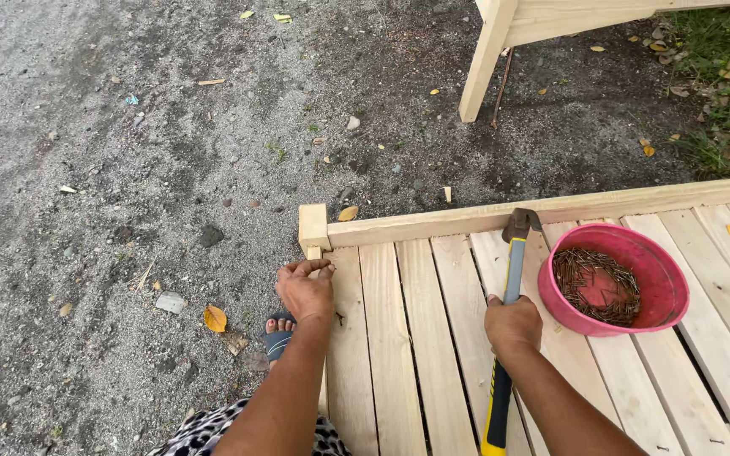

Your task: The person hammers nails into a slatted wooden frame outdoors. They repeatedly take nails from a pink bucket, position each nail on a wood slat, and drive it in with a claw hammer, working along the frame.

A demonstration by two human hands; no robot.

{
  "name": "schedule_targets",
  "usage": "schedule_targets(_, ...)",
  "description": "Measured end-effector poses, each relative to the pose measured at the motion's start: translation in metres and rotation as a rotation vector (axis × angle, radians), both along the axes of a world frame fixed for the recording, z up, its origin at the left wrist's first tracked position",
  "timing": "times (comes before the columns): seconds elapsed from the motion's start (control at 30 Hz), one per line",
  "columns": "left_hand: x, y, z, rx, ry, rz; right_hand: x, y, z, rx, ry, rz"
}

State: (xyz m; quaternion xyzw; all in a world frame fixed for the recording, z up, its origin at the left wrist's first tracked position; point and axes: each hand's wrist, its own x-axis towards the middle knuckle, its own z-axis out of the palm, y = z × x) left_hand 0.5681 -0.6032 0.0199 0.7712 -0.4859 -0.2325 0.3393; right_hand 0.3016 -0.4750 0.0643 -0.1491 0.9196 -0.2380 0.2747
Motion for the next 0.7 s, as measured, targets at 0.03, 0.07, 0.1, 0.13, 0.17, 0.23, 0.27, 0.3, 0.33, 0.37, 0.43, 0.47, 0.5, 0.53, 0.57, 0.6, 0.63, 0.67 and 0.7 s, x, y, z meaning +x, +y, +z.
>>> schedule_targets(0.03,-0.005,-0.001,0.002,0.049,0.018,0.035,-0.001,0.000,-0.001,0.003,-0.002,-0.001)
schedule_targets(0.07,-0.011,-0.003,0.004,0.053,0.015,0.051,-0.002,0.001,-0.001,0.007,-0.003,-0.002)
schedule_targets(0.1,-0.016,-0.007,0.006,0.056,0.007,0.066,-0.002,0.000,-0.003,0.009,-0.008,-0.004)
schedule_targets(0.13,-0.021,-0.009,0.008,0.064,0.000,0.079,-0.003,0.001,-0.004,-0.001,-0.002,-0.001)
schedule_targets(0.17,-0.025,-0.011,0.007,0.052,-0.016,0.087,-0.003,0.001,-0.005,-0.006,0.001,0.003)
schedule_targets(0.23,-0.032,-0.012,0.009,0.025,-0.048,0.092,-0.003,0.003,-0.008,-0.009,0.008,0.008)
schedule_targets(0.27,-0.034,-0.011,0.007,0.034,-0.071,0.093,-0.003,0.003,-0.009,-0.009,0.015,0.016)
schedule_targets(0.3,-0.034,-0.010,0.007,0.036,-0.097,0.090,-0.003,0.002,-0.009,-0.014,0.019,0.020)
schedule_targets(0.33,-0.036,-0.011,0.008,0.031,-0.120,0.086,-0.004,0.002,-0.010,-0.019,-0.007,0.005)
schedule_targets(0.37,-0.037,-0.010,0.008,0.040,-0.113,0.056,-0.005,0.003,-0.010,-0.023,-0.027,-0.008)
schedule_targets(0.43,-0.036,-0.007,0.008,0.048,-0.095,0.007,-0.006,0.002,-0.011,-0.045,-0.036,-0.004)
schedule_targets(0.47,-0.038,-0.007,0.008,0.056,-0.114,0.006,-0.007,0.003,-0.012,-0.049,-0.025,0.007)
schedule_targets(0.5,-0.038,-0.006,0.008,0.067,-0.140,0.005,-0.006,0.005,-0.014,-0.049,-0.021,0.018)
schedule_targets(0.53,-0.038,-0.007,0.007,0.080,-0.168,-0.004,-0.003,0.007,-0.016,-0.064,-0.057,0.031)
schedule_targets(0.57,-0.038,-0.007,0.007,0.078,-0.168,-0.010,0.001,0.010,-0.018,-0.074,-0.090,0.045)
schedule_targets(0.6,-0.038,-0.008,0.006,0.074,-0.169,-0.016,0.007,0.013,-0.020,-0.087,-0.126,0.058)
schedule_targets(0.63,-0.038,-0.010,0.006,0.067,-0.165,-0.021,0.015,0.014,-0.021,-0.081,-0.064,0.153)
schedule_targets(0.67,-0.039,-0.012,0.006,0.094,-0.158,-0.033,0.026,0.013,-0.022,-0.073,-0.002,0.252)
schedule_targets(0.7,-0.039,-0.014,0.005,0.125,-0.157,-0.043,0.036,0.014,-0.022,-0.062,0.054,0.354)
